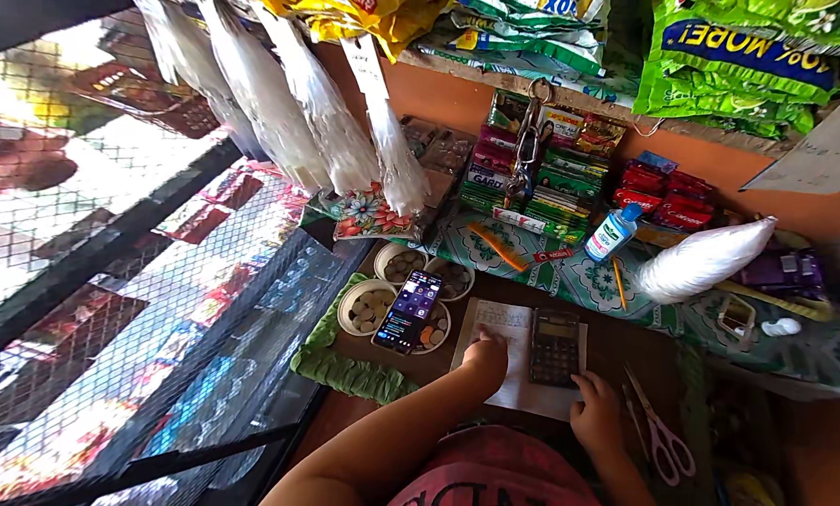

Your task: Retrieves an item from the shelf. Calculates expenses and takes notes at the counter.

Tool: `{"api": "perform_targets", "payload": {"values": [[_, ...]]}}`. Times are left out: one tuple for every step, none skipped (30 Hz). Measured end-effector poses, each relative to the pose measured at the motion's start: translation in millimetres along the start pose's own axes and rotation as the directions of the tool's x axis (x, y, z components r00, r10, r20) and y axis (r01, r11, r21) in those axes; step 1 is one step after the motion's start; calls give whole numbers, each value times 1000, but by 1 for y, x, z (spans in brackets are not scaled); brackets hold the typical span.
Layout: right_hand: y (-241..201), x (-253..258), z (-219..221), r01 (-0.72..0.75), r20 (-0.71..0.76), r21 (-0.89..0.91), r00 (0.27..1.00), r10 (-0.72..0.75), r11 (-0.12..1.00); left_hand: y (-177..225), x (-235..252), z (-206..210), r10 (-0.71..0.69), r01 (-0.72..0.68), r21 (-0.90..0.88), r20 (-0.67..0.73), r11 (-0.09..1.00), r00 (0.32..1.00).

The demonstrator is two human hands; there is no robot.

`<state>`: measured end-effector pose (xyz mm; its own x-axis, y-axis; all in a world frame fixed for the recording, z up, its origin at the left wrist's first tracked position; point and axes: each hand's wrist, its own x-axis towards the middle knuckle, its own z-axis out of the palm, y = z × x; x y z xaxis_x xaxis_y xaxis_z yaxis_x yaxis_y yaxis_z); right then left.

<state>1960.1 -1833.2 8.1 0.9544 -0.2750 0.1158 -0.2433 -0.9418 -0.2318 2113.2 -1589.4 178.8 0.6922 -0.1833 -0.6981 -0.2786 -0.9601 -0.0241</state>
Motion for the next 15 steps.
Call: {"api": "perform_targets", "payload": {"values": [[0, 1, 0, -2, 0, 1, 1000, 2, 1000, -1, 1, 1, 4, -4, -5, -3, 1000, 1000], [0, 1, 0, -3, 0, -1, 1000, 3, 1000, -2, 1, 3, 8, -8, -14, -9, 1000, 1000], [0, 2, -1, 0, 1, -1, 1000, 0, 1000, -3, 1, 4, 12, -13, -29, -19, 1000, 1000], [0, 3, -2, 7, -2, 0, 1000, -7, 1000, -4, 1, 6, 15, -17, -45, -29, 999, 999], [-2, 5, -4, 11, -5, -5, 1000, -11, 1000, -5, 2, 7, 16, -18, -51, -34, 999, 999], [-4, 8, -7, 12, -3, -12, 1000, -12, 1000, -5, 2, 8, 14, -16, -53, -34, 998, 999], [-7, 11, -9, 13, 3, -17, 1000, -13, 1000, -5, 3, 8, 14, -15, -49, -30, 999, 999], [-11, 13, -11, 21, 11, -15, 1000, -21, 1000, -5, 4, 8, 14, -15, -39, -27, 999, 1000], [-15, 15, -12, 36, 19, -5, 999, -36, 999, -4, 4, 7, 14, -15, -29, -22, 999, 1000], [-20, 17, -14, 52, 24, 4, 998, -52, 999, -3, 3, 6, 13, -14, -25, -19, 1000, 1000], [-25, 17, -15, 66, 25, 5, 997, -67, 998, -3, 3, 5, 11, -11, -21, -18, 1000, 1000], [-30, 18, -16, 80, 27, -1, 996, -80, 997, -3, 3, 5, 9, -9, -16, -17, 1000, 1000], [-34, 18, -15, 88, 31, -13, 996, -88, 996, -2, 3, 4, 7, -7, -17, -15, 1000, 1000], [-37, 18, -14, 91, 38, -28, 995, -90, 995, -2, 3, 4, 6, -6, -17, -12, 1000, 1000], [-40, 17, -14, 90, 39, -34, 995, -88, 995, -2, 2, 3, 4, -4, -13, -9, 1000, 1000]]}}
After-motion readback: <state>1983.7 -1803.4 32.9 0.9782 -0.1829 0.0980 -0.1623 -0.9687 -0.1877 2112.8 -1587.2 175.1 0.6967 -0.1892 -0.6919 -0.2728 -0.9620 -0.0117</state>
